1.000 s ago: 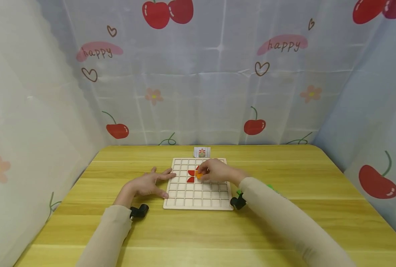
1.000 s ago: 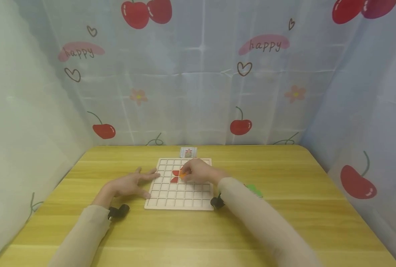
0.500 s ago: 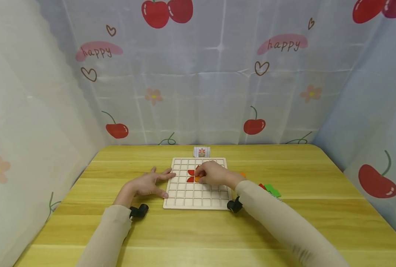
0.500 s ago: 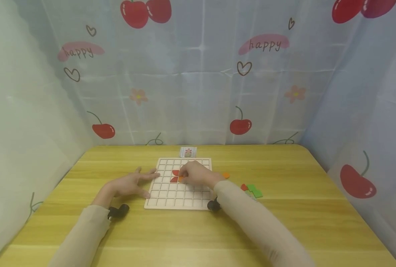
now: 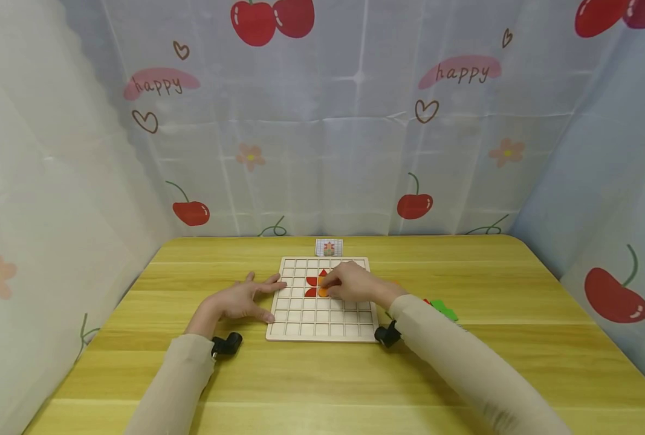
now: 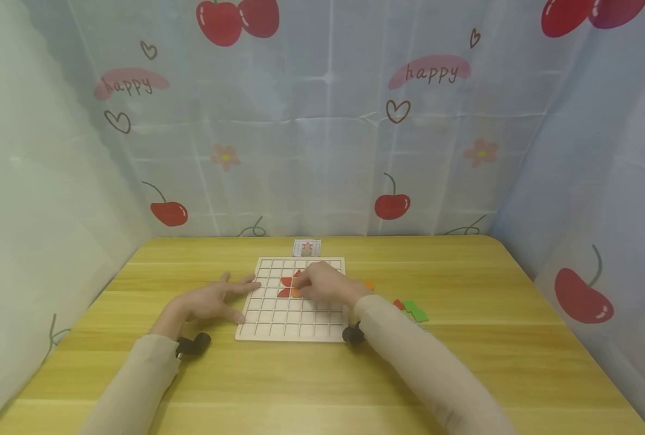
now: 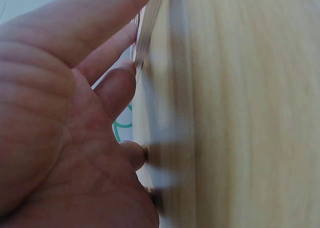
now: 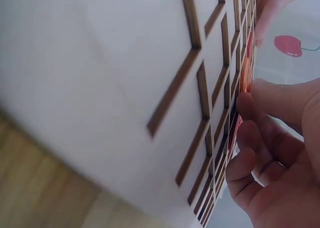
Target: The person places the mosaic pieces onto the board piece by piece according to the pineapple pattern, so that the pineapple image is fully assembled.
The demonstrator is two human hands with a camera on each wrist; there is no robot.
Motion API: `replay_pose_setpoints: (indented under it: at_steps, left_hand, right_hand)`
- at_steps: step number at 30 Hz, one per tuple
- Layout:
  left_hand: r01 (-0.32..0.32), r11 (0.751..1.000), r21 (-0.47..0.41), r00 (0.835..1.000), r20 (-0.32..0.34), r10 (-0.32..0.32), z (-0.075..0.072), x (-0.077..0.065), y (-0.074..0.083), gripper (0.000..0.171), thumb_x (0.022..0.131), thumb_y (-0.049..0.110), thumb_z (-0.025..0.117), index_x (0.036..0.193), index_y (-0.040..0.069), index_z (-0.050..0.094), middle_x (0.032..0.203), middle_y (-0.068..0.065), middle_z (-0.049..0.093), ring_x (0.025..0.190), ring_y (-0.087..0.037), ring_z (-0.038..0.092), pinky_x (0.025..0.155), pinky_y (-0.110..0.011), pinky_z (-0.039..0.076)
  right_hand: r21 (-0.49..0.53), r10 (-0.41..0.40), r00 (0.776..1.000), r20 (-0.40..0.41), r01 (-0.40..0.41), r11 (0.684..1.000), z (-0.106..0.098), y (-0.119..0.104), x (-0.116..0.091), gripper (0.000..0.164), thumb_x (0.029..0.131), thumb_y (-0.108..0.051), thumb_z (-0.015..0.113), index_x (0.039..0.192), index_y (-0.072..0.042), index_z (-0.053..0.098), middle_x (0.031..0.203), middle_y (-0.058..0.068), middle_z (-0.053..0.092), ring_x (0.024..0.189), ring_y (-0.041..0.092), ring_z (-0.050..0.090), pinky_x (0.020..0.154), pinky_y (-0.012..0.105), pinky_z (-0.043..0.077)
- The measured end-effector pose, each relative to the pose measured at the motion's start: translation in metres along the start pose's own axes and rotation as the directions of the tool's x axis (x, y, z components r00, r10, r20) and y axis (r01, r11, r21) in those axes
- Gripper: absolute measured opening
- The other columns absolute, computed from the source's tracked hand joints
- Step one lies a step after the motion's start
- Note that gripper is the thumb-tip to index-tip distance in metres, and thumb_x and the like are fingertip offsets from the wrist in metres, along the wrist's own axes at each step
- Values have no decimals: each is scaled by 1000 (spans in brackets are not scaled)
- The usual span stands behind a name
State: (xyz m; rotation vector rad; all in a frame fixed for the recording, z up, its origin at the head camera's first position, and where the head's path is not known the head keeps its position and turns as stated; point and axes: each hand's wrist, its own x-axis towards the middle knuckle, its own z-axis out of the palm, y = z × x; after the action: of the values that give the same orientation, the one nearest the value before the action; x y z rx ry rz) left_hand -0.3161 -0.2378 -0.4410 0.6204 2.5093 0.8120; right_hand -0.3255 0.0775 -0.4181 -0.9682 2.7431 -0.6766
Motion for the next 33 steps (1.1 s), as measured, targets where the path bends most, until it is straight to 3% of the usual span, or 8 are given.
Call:
replay_pose_setpoints:
  at_steps: [10,23,33]
  left_hand:
    - [-1,1000,8,1000,2,1,1,-1,1,86,85,40,83,159,33,41,173,8,17,157,-47,-18,115,-81,-3]
    - [3,1000,1,1000,-3,-3,0,0,1,84,85,40,82,159,34,41,173,11,16,157,-46,-19,116,-80,-5]
    - [9,1000,-12,1000,-1,-9,0,0,2,84,85,40,82,158,35,41,173,12,15,157,-45,-20,116,-81,-5]
  right_hand:
    - [4,-82,996,19,82,997,-13,12,-14,24,99,-8,65,119,-8,78,118,5,77,99,14,69,86,28,56]
    - [86,-22,998,55,17,996,-43,50,-73,19,98,-9,68,114,-6,78,100,1,72,81,11,60,74,25,53]
    - [115,54,998,-12,-52,992,-54,93,-115,20,96,-11,73,116,-7,77,114,8,74,88,12,63,74,24,54]
